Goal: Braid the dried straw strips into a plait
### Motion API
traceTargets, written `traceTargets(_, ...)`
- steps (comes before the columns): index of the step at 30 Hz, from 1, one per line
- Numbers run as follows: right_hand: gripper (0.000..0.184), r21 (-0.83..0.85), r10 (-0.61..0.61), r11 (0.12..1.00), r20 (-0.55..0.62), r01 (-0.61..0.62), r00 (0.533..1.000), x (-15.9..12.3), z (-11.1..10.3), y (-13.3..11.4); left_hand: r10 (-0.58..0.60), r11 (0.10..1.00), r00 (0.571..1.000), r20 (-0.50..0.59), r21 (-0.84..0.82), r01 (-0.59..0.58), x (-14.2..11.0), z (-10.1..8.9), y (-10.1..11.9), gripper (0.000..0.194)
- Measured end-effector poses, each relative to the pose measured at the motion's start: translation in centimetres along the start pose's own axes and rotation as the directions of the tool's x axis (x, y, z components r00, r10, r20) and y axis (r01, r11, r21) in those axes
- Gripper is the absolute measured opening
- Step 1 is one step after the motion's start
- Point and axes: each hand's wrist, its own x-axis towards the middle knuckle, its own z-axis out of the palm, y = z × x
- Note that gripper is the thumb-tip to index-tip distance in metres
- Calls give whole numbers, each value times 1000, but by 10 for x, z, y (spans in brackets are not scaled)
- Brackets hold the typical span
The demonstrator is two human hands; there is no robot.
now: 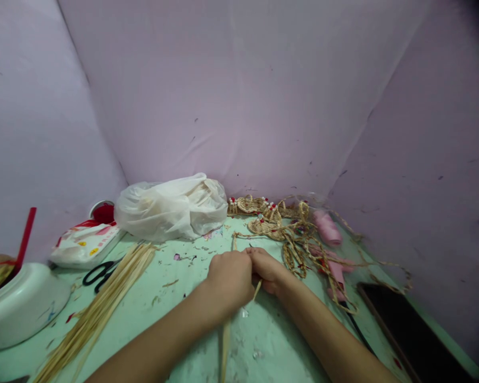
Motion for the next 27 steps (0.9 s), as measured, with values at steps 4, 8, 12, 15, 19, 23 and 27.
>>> traceTargets(4,8,-54,-22,998,26,23,999,4,-6,-1,-93,995,993,-66,-52,90,20,-25,-17,14)
traceTargets(8,8,-38,-29,999,45,31,999,6,-9,0,-229,865,967,115,-431,256,37,-26,-29,14)
traceTargets(12,7,-63,-85,993,140,95,987,6,-12,0,-109,695,893,436,-609,382,45,-14,-38,9)
traceTargets(15,5,-276,-180,938,126,208,976,8,-16,0,-163,696,894,418,-593,405,48,-10,-42,6)
traceTargets(19,4,-652,-340,685,108,325,934,10,-19,1,-268,819,933,240,-454,352,44,-9,-37,10)
traceTargets(23,9,-845,-437,461,50,271,898,2,-15,-4,-293,853,946,137,-411,323,36,-8,-26,16)
traceTargets(27,14,-894,-386,439,-91,96,918,-8,-9,-13,-331,846,934,135,-397,357,33,-7,-22,17)
